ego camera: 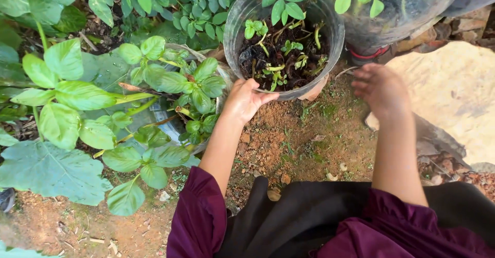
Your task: Checking and arranging small plants growing in plastic containers in an outdoor garden.
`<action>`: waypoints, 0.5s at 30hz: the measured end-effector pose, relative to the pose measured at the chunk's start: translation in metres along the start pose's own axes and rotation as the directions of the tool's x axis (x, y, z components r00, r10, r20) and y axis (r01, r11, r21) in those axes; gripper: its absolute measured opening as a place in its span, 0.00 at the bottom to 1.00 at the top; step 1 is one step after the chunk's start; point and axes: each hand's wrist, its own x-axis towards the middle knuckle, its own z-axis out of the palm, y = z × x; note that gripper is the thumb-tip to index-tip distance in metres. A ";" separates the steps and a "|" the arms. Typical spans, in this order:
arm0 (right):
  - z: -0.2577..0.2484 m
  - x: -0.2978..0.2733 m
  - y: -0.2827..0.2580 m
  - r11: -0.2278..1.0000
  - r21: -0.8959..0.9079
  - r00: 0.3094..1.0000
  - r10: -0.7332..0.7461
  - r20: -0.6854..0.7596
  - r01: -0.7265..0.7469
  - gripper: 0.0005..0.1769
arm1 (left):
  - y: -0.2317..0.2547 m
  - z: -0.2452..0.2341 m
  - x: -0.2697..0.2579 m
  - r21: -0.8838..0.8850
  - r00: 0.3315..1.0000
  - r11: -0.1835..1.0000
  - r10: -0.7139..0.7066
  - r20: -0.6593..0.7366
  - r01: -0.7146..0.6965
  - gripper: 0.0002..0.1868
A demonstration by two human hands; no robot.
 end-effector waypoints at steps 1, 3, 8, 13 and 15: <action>0.002 0.005 0.008 0.999 -0.014 0.999 0.043 0.007 -0.043 0.08 | -0.002 -0.006 0.005 0.002 0.999 1.000 0.019 0.042 -0.019 0.09; 0.008 0.006 0.019 0.997 -0.037 0.997 0.075 -0.002 -0.075 0.08 | 0.000 -0.004 0.001 -0.017 1.000 1.000 0.014 0.007 -0.014 0.07; 0.018 0.003 0.033 0.990 -0.073 0.992 0.124 -0.009 -0.125 0.09 | 0.012 0.011 -0.019 -0.019 0.998 1.000 0.004 -0.056 -0.005 0.05; 0.007 0.011 0.045 0.986 -0.067 0.988 0.151 -0.020 -0.152 0.09 | -0.001 -0.014 0.003 -0.050 0.999 0.998 0.049 -0.012 -0.050 0.08; 0.011 0.011 0.043 0.985 -0.069 0.987 0.154 -0.040 -0.157 0.09 | 0.001 -0.011 -0.002 -0.015 0.999 0.999 0.039 -0.036 -0.039 0.09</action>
